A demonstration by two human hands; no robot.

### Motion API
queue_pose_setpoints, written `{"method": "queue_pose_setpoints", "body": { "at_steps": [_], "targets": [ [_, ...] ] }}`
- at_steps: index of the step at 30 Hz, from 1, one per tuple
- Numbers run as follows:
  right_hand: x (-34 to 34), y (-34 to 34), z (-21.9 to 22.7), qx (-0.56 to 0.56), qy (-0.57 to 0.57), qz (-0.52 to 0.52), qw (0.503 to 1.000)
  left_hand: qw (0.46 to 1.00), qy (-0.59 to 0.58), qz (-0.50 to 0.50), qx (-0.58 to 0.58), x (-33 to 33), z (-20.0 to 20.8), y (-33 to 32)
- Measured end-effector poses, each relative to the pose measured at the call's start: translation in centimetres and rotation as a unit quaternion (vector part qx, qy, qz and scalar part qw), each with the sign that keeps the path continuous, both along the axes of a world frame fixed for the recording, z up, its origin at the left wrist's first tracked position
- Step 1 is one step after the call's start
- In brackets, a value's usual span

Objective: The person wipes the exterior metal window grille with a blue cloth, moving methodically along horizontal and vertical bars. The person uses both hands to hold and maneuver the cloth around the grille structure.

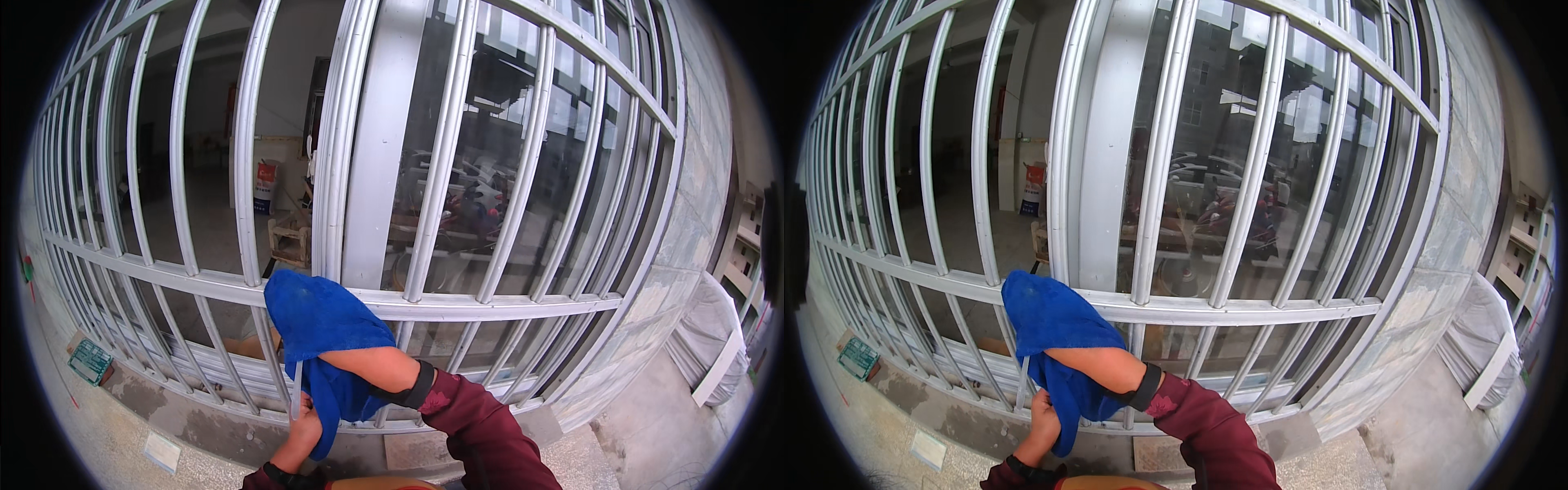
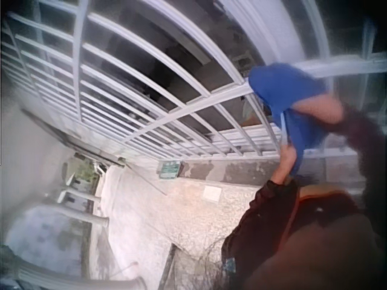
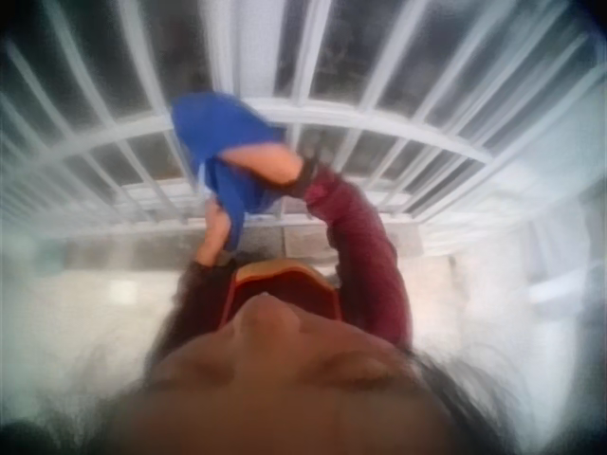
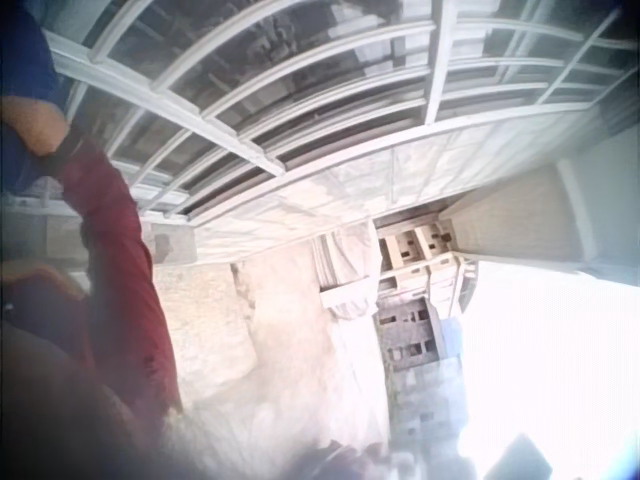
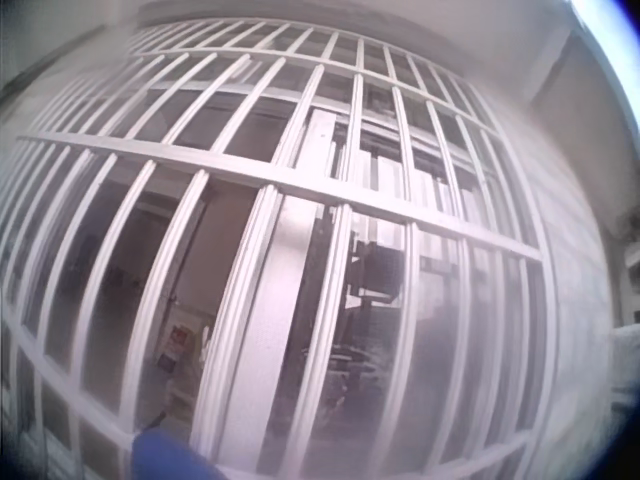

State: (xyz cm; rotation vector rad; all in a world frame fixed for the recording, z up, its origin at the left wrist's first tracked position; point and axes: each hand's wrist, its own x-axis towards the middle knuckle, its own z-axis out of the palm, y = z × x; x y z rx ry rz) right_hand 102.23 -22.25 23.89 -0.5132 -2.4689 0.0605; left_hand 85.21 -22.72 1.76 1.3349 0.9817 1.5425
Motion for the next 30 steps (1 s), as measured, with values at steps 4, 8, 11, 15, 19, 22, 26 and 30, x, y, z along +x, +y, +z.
{"method": "queue_pose_setpoints", "body": {
  "at_steps": [4, 8, 11, 15, 19, 22, 26, 30],
  "targets": [
    [-1.6, 2.2, -0.1, 0.041, 0.021, -0.026, 0.999, 0.999, 0.031, -0.005, 0.038, -2.1, -0.5, -1.7],
    [-0.6, 2.3, 0.7, 0.078, 0.032, -0.057, 0.995, 0.985, 0.065, -0.155, -0.04, -2.3, 1.5, -2.0],
    [2.0, 0.6, 2.3, 0.098, 0.035, -0.085, 0.991, 0.972, 0.029, -0.206, 0.111, -0.1, 3.2, -2.0],
    [4.7, -1.0, 3.7, 0.128, 0.022, -0.131, 0.983, 0.927, 0.187, -0.251, 0.205, 2.0, 6.0, -1.9],
    [6.7, -1.7, 3.2, 0.16, 0.032, -0.176, 0.971, 0.886, 0.302, -0.318, 0.149, 4.5, 8.4, -3.8],
    [9.0, -3.6, 2.1, 0.197, 0.036, -0.264, 0.944, 0.89, 0.252, -0.378, 0.038, 4.1, 9.6, -5.3],
    [11.5, -5.2, 0.8, 0.11, 0.081, -0.35, 0.927, 0.939, 0.176, -0.29, 0.048, 3.0, 10.8, -5.9],
    [10.6, -4.1, -0.4, 0.163, 0.208, -0.279, 0.923, 0.941, 0.204, -0.248, 0.111, 2.2, 12.6, -5.2]
  ]
}}
